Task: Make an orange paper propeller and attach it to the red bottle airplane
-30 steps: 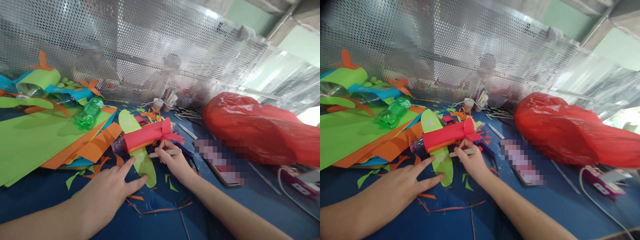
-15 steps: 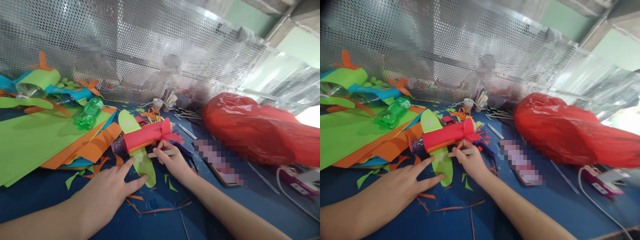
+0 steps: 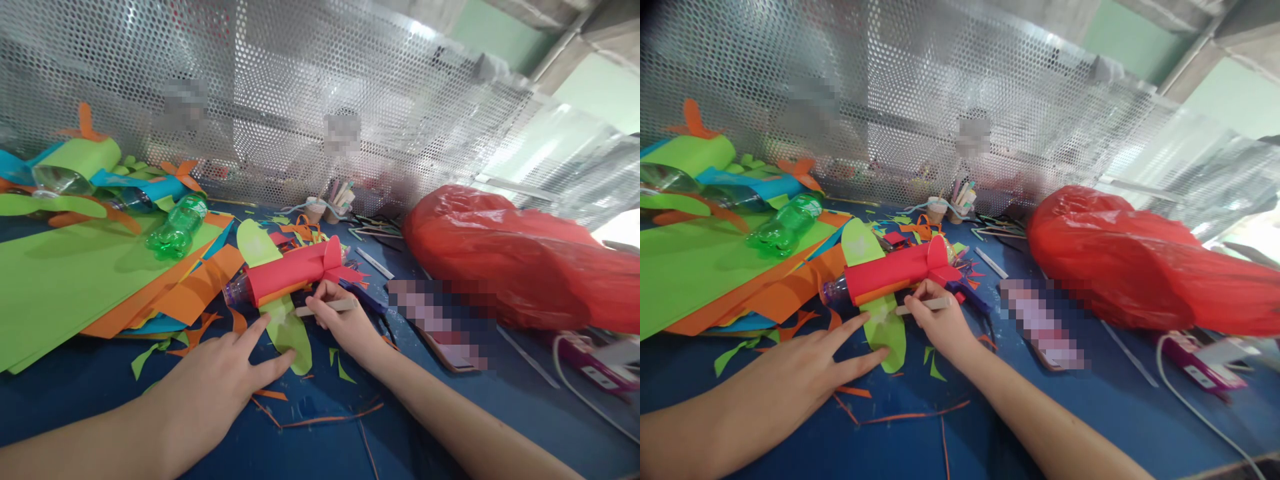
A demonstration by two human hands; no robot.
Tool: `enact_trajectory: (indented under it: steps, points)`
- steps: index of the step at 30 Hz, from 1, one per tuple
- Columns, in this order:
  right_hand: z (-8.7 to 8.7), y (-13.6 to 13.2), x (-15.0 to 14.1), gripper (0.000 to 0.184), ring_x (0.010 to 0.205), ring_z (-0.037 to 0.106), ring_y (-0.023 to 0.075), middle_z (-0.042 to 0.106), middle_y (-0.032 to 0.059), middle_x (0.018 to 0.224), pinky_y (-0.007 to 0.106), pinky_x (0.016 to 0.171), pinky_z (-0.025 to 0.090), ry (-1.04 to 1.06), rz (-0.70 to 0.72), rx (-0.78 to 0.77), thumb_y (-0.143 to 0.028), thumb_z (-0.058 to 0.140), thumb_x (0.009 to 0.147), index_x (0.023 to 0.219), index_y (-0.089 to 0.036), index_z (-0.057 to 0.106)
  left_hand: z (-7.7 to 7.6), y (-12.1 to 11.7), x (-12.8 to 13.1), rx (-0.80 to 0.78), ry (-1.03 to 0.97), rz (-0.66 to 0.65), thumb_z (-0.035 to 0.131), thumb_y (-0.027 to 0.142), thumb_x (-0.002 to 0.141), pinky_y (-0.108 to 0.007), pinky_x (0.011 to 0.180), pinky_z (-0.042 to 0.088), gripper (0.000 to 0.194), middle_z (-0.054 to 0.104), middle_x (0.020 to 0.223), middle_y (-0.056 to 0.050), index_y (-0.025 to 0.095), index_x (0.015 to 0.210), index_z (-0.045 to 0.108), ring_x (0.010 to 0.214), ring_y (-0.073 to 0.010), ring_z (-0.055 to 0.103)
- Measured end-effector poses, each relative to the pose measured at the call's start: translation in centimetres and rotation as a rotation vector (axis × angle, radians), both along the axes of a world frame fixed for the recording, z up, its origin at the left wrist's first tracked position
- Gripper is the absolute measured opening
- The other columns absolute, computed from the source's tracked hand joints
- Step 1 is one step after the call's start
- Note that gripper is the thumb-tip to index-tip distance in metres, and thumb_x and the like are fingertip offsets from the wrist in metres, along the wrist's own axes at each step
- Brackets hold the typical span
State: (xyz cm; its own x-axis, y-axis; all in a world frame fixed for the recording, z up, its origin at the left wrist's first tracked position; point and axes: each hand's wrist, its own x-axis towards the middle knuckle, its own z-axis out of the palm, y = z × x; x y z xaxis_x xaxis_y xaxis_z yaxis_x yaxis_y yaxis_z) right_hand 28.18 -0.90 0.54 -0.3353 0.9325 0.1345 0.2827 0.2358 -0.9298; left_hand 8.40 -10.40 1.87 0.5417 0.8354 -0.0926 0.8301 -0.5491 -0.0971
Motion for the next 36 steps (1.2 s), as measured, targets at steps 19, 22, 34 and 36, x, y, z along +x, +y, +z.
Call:
enact_trajectory:
  steps: [19, 22, 34, 36]
  points:
    - [-0.09, 0.12, 0.05, 0.023, 0.044, 0.042, 0.0110, 0.045, -0.0075, 0.050, 0.024, 0.046, 0.030, -0.001, -0.038, 0.009, -0.038, 0.059, 0.078, 0.067, -0.023, 0.046, 0.17, -0.14, -0.08, -0.013, -0.015, -0.008, 0.055, -0.002, 0.074, -0.041, 0.071, 0.058, 0.082, 0.041, 0.148, -0.019, 0.041, 0.142, 0.039, 0.091, -0.0291, 0.070]
    - [-0.11, 0.16, 0.02, 0.023, 0.043, 0.041, 0.0109, 0.045, -0.0078, 0.049, 0.024, 0.046, 0.029, 0.004, -0.039, 0.008, -0.038, 0.059, 0.078, 0.067, -0.023, 0.046, 0.18, -0.24, -0.06, 0.005, -0.015, -0.008, 0.055, -0.001, 0.074, -0.041, 0.070, 0.058, 0.081, 0.042, 0.147, -0.020, 0.040, 0.142, 0.040, 0.088, -0.0290, 0.070]
    - [0.31, -0.11, -0.06, 0.023, 0.044, 0.040, 0.0103, 0.045, -0.0075, 0.051, 0.024, 0.046, 0.029, -0.001, -0.032, -0.009, -0.037, 0.060, 0.078, 0.067, -0.022, 0.046, -0.43, -0.18, -0.13, 0.011, -0.026, 0.006, 0.057, 0.000, 0.073, -0.040, 0.071, 0.058, 0.081, 0.041, 0.149, -0.017, 0.042, 0.141, 0.041, 0.091, -0.0292, 0.070]
    - [0.27, -0.09, -0.06, 0.023, 0.045, 0.041, 0.0106, 0.045, -0.0073, 0.051, 0.024, 0.047, 0.030, 0.004, -0.047, -0.005, -0.037, 0.060, 0.078, 0.066, -0.022, 0.046, -0.47, -0.17, -0.18, 0.010, -0.035, 0.012, 0.055, 0.000, 0.073, -0.040, 0.071, 0.058, 0.081, 0.040, 0.149, -0.016, 0.042, 0.141, 0.041, 0.092, -0.0289, 0.070]
